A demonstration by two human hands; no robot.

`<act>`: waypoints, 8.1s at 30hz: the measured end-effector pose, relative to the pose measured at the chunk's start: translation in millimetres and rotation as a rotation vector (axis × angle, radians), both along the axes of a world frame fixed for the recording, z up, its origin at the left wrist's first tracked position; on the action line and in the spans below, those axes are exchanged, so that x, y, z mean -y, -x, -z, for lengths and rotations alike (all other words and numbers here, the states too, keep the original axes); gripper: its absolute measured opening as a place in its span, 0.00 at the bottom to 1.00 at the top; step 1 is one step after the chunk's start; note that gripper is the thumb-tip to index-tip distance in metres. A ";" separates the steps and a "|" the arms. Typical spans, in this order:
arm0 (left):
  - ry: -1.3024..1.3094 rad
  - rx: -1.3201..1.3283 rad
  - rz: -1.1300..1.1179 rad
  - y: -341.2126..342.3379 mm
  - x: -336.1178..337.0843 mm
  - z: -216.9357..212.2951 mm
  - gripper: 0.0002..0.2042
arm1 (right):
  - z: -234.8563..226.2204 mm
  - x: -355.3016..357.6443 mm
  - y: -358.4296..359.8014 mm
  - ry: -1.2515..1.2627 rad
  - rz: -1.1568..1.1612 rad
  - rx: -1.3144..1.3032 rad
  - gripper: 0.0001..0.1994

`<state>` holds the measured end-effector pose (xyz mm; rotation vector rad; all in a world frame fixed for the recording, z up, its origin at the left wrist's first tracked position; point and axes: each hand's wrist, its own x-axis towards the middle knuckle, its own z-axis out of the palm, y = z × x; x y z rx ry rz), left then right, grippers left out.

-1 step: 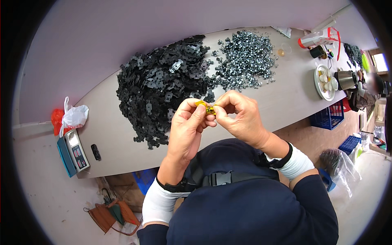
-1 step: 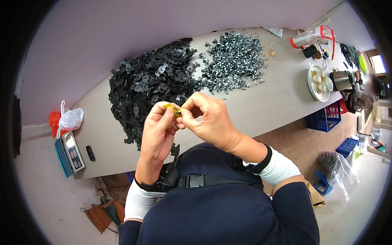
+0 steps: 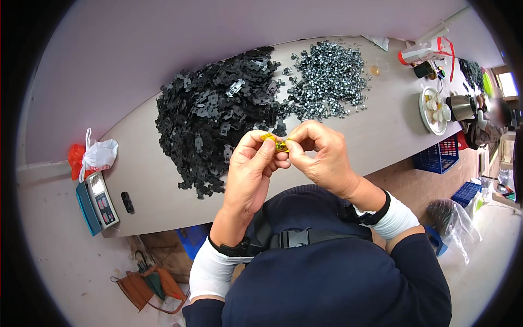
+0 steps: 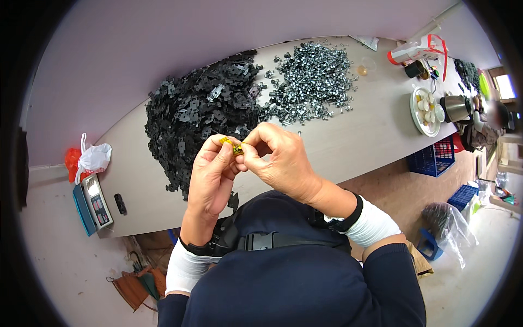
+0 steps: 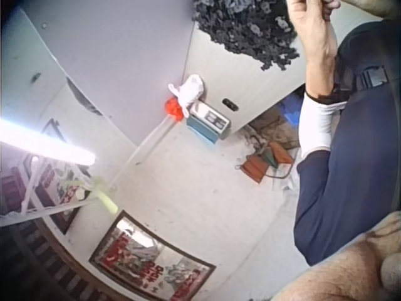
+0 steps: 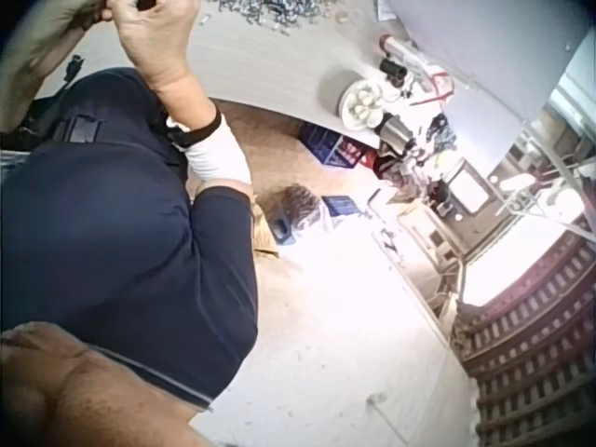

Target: The recorder sorts small metal and plastic components from a table into plastic bags and then into a large sack using a plastic bowl.

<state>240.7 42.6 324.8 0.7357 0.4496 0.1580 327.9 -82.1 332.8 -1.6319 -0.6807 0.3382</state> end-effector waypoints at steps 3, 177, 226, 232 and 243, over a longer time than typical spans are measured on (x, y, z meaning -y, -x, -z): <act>0.048 0.057 0.010 -0.4 0.4 -1.0 0.05 | 1.7 -1.0 1.8 -0.113 0.020 -0.014 0.04; -0.871 -0.586 0.275 123.3 -42.2 212.5 0.12 | 237.6 45.9 -92.8 0.820 0.152 0.098 0.07; -0.238 -0.530 0.134 -167.6 102.2 253.8 0.22 | 284.5 201.1 -156.0 0.462 0.360 -0.374 0.10; -0.336 -0.535 0.306 -155.5 92.5 238.8 0.18 | 275.5 207.7 -121.3 0.294 0.375 -0.488 0.11; -0.334 -0.392 0.499 -108.5 63.3 228.5 0.10 | 242.6 387.3 64.7 0.919 0.478 -0.550 0.09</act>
